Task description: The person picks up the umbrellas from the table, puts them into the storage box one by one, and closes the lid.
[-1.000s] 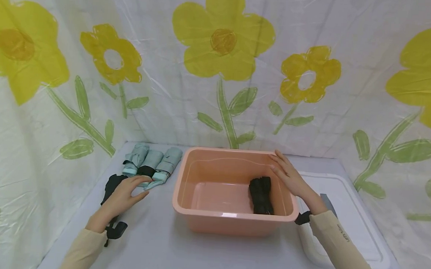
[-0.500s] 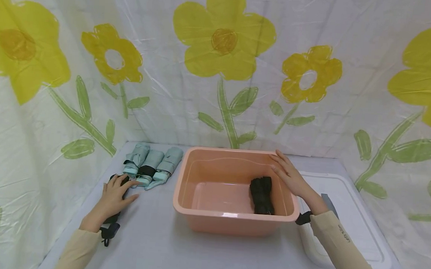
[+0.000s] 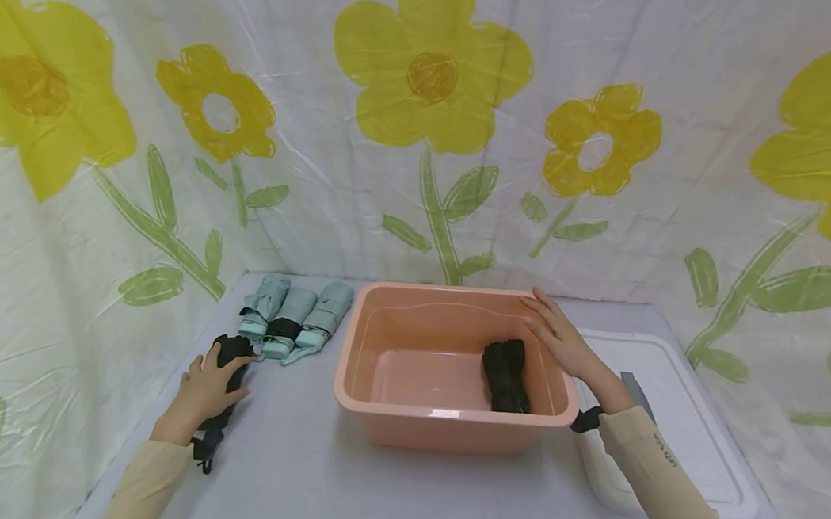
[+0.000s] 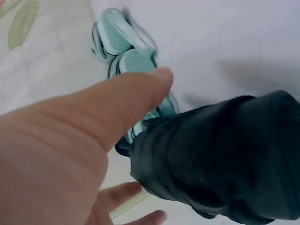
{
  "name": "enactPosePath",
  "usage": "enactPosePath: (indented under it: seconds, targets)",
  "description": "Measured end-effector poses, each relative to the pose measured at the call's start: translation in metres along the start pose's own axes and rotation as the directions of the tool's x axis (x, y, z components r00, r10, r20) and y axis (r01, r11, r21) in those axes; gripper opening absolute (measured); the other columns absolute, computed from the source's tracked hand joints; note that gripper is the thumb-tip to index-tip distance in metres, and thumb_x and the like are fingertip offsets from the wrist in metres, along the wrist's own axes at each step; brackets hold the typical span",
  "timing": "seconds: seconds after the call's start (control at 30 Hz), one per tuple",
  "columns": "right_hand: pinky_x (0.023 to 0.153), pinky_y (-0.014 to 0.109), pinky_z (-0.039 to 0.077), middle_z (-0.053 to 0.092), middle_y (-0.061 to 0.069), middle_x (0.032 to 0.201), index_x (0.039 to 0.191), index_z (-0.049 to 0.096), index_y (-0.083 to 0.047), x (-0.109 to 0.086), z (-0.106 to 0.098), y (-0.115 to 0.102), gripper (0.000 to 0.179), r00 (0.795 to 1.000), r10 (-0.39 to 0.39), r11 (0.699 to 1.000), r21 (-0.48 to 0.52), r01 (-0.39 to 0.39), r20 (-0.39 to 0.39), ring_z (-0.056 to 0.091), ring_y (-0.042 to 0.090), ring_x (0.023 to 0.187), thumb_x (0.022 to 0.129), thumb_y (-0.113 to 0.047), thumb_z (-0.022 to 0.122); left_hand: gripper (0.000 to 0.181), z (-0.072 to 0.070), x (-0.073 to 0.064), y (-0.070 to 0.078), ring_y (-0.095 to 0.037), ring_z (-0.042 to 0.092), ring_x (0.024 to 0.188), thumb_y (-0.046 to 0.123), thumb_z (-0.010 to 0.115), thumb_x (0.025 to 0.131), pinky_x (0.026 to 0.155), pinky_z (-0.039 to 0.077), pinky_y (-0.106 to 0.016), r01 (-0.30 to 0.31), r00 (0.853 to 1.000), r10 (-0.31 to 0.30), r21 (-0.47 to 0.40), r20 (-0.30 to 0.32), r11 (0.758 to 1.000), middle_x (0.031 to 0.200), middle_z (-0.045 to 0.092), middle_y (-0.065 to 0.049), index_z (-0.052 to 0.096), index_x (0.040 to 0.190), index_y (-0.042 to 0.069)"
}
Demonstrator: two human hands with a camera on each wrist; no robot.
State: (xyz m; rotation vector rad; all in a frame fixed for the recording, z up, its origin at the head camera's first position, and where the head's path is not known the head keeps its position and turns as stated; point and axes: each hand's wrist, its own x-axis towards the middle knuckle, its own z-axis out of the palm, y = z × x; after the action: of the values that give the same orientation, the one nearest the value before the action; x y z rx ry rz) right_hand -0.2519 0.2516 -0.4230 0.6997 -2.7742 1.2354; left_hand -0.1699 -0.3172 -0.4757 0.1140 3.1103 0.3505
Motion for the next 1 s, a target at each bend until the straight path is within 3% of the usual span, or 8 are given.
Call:
enactPosePath:
  seconds: [0.13, 0.23, 0.47, 0.73, 1.0]
  targets:
    - [0.103, 0.065, 0.017, 0.008, 0.015, 0.154, 0.143, 0.033, -0.009, 0.001, -0.001, 0.000, 0.050, 1.000, 0.004, 1.000, 0.007, -0.004, 0.002, 0.008, 0.039, 0.140, 0.099, -0.030, 0.042, 0.052, 0.002, 0.000, -0.004, -0.066, 0.034, 0.100, 0.022, 0.068, 0.082, 0.066, 0.042, -0.065, 0.053, 0.998, -0.053, 0.004, 0.021, 0.999, 0.123, 0.023, -0.046, 0.046, 0.128, 0.009]
    - [0.102, 0.065, 0.016, 0.007, 0.015, 0.155, 0.144, 0.033, -0.009, 0.002, -0.001, 0.001, 0.050, 1.000, -0.001, 1.000, 0.005, 0.001, 0.009, 0.007, 0.039, 0.140, 0.099, -0.029, 0.042, 0.053, 0.004, 0.001, -0.006, -0.065, 0.038, 0.094, 0.021, 0.066, 0.083, 0.059, 0.044, -0.060, 0.088, 0.995, -0.088, -0.009, 0.042, 0.996, 0.119, 0.023, -0.048, 0.042, 0.129, 0.009]
    - [0.102, 0.065, 0.017, 0.008, 0.016, 0.154, 0.144, 0.033, -0.009, 0.002, -0.001, 0.002, 0.049, 1.000, -0.009, 1.000, -0.001, 0.009, 0.007, 0.007, 0.039, 0.140, 0.099, -0.028, 0.043, 0.054, 0.002, 0.009, -0.005, -0.063, 0.043, 0.087, 0.018, 0.067, 0.082, 0.063, 0.045, -0.060, 0.134, 0.986, -0.131, -0.023, 0.108, 0.991, 0.114, 0.021, -0.050, 0.041, 0.127, 0.006]
    - [0.102, 0.065, 0.017, 0.008, 0.014, 0.155, 0.144, 0.033, -0.008, 0.001, 0.000, 0.001, 0.049, 1.000, -0.002, 1.000, -0.001, 0.002, 0.001, 0.007, 0.039, 0.140, 0.099, -0.027, 0.042, 0.049, -0.006, 0.024, -0.004, -0.059, 0.047, 0.085, 0.019, 0.067, 0.081, 0.070, 0.046, -0.059, 0.196, 0.958, -0.185, -0.030, 0.220, 0.980, 0.111, 0.024, -0.050, 0.044, 0.122, 0.005]
    - [0.102, 0.065, 0.018, 0.008, 0.017, 0.154, 0.143, 0.033, -0.008, 0.000, 0.000, 0.001, 0.049, 1.000, -0.002, 1.000, 0.000, 0.002, 0.001, 0.007, 0.039, 0.140, 0.100, -0.026, 0.042, 0.048, -0.007, 0.032, -0.022, -0.045, 0.052, 0.072, 0.020, 0.063, 0.083, 0.068, 0.046, -0.057, 0.205, 0.950, -0.180, -0.076, 0.254, 0.976, 0.109, 0.024, -0.049, 0.042, 0.124, 0.006]
